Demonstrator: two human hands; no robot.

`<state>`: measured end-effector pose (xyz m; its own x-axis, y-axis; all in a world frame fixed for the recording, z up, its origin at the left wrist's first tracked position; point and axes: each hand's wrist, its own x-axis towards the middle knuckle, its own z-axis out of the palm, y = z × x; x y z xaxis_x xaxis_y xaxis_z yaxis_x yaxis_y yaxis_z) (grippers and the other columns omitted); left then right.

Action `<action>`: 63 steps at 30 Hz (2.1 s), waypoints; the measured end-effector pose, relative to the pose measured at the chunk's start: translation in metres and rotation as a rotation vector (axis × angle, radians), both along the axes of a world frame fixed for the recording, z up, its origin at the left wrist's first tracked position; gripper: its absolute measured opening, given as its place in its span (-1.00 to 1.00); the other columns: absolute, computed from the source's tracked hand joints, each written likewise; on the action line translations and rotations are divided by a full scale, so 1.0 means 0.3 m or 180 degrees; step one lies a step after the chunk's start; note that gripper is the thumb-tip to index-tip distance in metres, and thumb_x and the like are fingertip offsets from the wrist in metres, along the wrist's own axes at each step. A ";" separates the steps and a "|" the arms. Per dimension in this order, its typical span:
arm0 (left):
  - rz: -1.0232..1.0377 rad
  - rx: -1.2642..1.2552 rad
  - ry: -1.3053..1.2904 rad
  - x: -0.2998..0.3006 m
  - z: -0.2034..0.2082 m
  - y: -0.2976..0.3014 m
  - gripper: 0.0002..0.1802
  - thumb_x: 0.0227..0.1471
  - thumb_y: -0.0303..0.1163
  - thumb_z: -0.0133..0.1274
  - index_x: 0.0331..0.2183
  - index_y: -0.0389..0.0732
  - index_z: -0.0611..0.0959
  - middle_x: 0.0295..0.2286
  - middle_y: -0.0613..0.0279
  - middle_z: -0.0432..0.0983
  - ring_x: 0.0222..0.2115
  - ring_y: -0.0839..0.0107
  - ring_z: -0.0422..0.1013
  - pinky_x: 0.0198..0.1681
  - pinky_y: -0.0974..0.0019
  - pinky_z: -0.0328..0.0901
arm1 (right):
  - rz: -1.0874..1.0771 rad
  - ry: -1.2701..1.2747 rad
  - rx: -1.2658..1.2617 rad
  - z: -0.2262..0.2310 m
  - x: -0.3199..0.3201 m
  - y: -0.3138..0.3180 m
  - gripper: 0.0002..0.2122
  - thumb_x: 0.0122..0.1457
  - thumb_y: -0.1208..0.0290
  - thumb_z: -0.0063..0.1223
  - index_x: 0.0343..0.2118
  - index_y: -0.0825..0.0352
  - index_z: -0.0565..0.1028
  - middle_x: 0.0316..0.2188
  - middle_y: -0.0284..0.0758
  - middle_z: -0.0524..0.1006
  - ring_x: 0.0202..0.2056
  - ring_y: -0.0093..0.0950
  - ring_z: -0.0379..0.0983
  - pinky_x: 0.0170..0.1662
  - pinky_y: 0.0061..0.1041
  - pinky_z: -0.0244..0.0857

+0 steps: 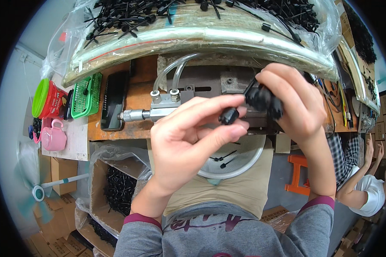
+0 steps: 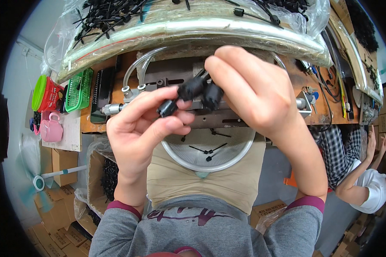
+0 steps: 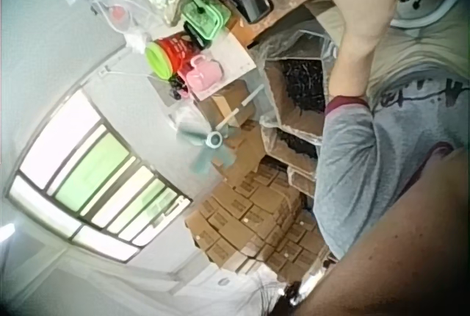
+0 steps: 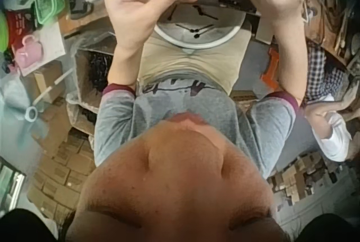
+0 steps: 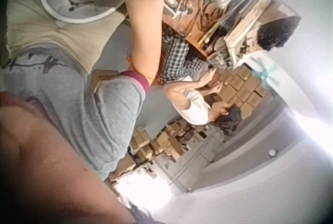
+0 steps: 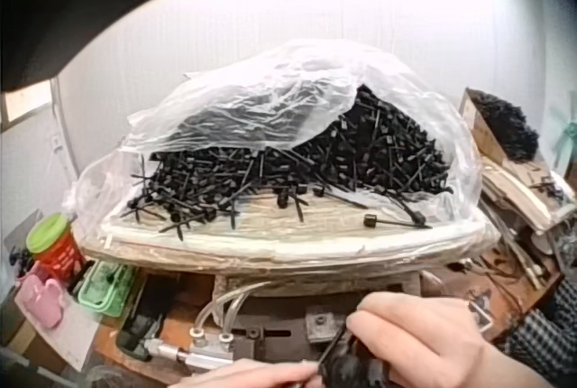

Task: Manually assemble small black plastic components using a workbench fixture.

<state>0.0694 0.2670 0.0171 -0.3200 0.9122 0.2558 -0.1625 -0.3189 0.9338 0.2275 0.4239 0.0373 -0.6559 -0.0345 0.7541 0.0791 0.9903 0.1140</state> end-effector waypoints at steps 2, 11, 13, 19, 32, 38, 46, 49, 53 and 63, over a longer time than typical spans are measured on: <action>0.0235 0.0243 0.1395 -0.005 -0.021 -0.015 -0.55 -0.14 -0.68 0.33 -0.11 -0.33 0.71 -0.24 0.06 0.62 -0.26 0.30 0.60 -0.29 0.36 0.53 | -0.0121 0.0116 -0.0126 -0.027 0.035 -0.009 -0.65 -0.23 0.71 0.18 -0.26 0.50 0.58 -0.30 -0.09 0.58 -0.37 -0.23 0.59 -0.35 -0.37 0.51; 0.0987 0.0312 0.3976 0.107 -0.247 -0.038 -0.63 -0.25 -0.49 0.35 -0.26 -0.28 0.73 0.02 0.01 0.56 -0.33 0.30 0.56 -0.27 0.31 0.45 | -0.0444 0.0286 -0.0786 -0.099 0.116 -0.084 -0.70 -0.09 0.70 0.14 -0.21 0.55 0.61 -0.23 -0.03 0.60 -0.30 -0.23 0.59 -0.29 -0.41 0.49; 0.1017 0.0225 0.4095 0.104 -0.228 -0.017 -0.65 -0.24 -0.45 0.35 -0.28 -0.26 0.73 -0.02 0.07 0.60 -0.46 0.38 0.55 -0.35 0.36 0.42 | -0.0519 0.0242 -0.0658 -0.101 0.127 -0.090 -0.70 -0.09 0.70 0.12 -0.21 0.56 0.61 -0.22 -0.02 0.60 -0.29 -0.22 0.59 -0.28 -0.40 0.49; 0.0887 -0.0047 0.4253 0.097 -0.199 -0.011 -0.65 -0.24 -0.44 0.37 -0.27 -0.20 0.74 -0.04 0.09 0.62 -0.50 0.44 0.55 -0.42 0.40 0.39 | -0.0503 0.0079 -0.0291 -0.130 0.151 -0.108 -0.65 -0.11 0.68 0.19 -0.17 0.55 0.63 -0.19 -0.02 0.62 -0.34 -0.25 0.60 -0.33 -0.42 0.51; 0.0229 0.0204 0.2413 0.089 -0.105 -0.067 -0.59 -0.21 -0.61 0.40 -0.21 -0.31 0.72 -0.18 0.06 0.60 -0.32 0.30 0.57 -0.27 0.28 0.47 | -0.0397 -0.0234 -0.0088 -0.170 0.125 -0.188 -0.68 -0.05 0.51 0.18 -0.21 0.56 0.65 -0.19 -0.04 0.64 -0.29 -0.32 0.62 -0.20 -0.41 0.58; 0.0470 -0.0043 0.3552 0.088 -0.186 -0.063 -0.58 -0.19 -0.61 0.33 -0.17 -0.30 0.70 0.03 0.01 0.50 -0.32 0.35 0.53 -0.25 0.32 0.44 | -0.0843 0.0171 -0.0616 -0.184 0.170 -0.172 -0.62 -0.09 0.66 0.20 -0.11 0.55 0.61 -0.13 -0.04 0.60 -0.25 -0.25 0.60 -0.25 -0.41 0.52; 0.0582 -0.0053 0.4468 0.088 -0.169 -0.019 -0.69 -0.13 -0.44 0.32 -0.25 -0.25 0.71 0.02 0.05 0.57 -0.52 0.43 0.50 -0.47 0.41 0.33 | -0.0740 0.0247 -0.0591 -0.209 0.188 -0.166 -0.68 -0.06 0.65 0.20 -0.17 0.58 0.58 -0.12 0.00 0.60 -0.27 -0.26 0.58 -0.27 -0.41 0.49; 0.0437 -0.0209 0.4320 0.078 -0.154 -0.022 -0.65 -0.16 -0.45 0.36 -0.23 -0.26 0.71 -0.01 0.06 0.59 -0.50 0.42 0.53 -0.47 0.41 0.36 | -0.0686 0.0081 -0.0514 -0.202 0.190 -0.168 -0.72 -0.04 0.61 0.21 -0.22 0.60 0.57 -0.15 0.04 0.61 -0.33 -0.26 0.58 -0.32 -0.45 0.50; -0.0205 -0.0119 0.2010 0.090 -0.105 -0.046 -0.56 -0.22 -0.49 0.42 -0.18 -0.26 0.72 -0.08 0.04 0.63 -0.40 0.38 0.58 -0.38 0.40 0.46 | -0.0657 -0.0050 -0.0281 -0.182 0.154 -0.192 -0.75 -0.06 0.61 0.20 -0.27 0.59 0.60 -0.22 0.03 0.64 -0.42 -0.31 0.57 -0.36 -0.48 0.51; 0.0738 0.0221 0.2895 0.098 -0.171 -0.066 -0.63 -0.28 -0.51 0.44 -0.29 -0.27 0.75 -0.22 0.03 0.65 -0.40 0.33 0.59 -0.40 0.35 0.47 | -0.0965 0.0174 -0.0487 -0.186 0.150 -0.171 -0.63 -0.07 0.64 0.17 -0.12 0.59 0.61 -0.14 0.04 0.62 -0.26 -0.23 0.63 -0.23 -0.41 0.54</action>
<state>0.0989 0.2471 -0.0343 -0.1423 0.8242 0.5481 0.6943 -0.3115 0.6487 0.2726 0.3725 -0.0186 -0.5773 0.2722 0.7698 0.3744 0.9261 -0.0467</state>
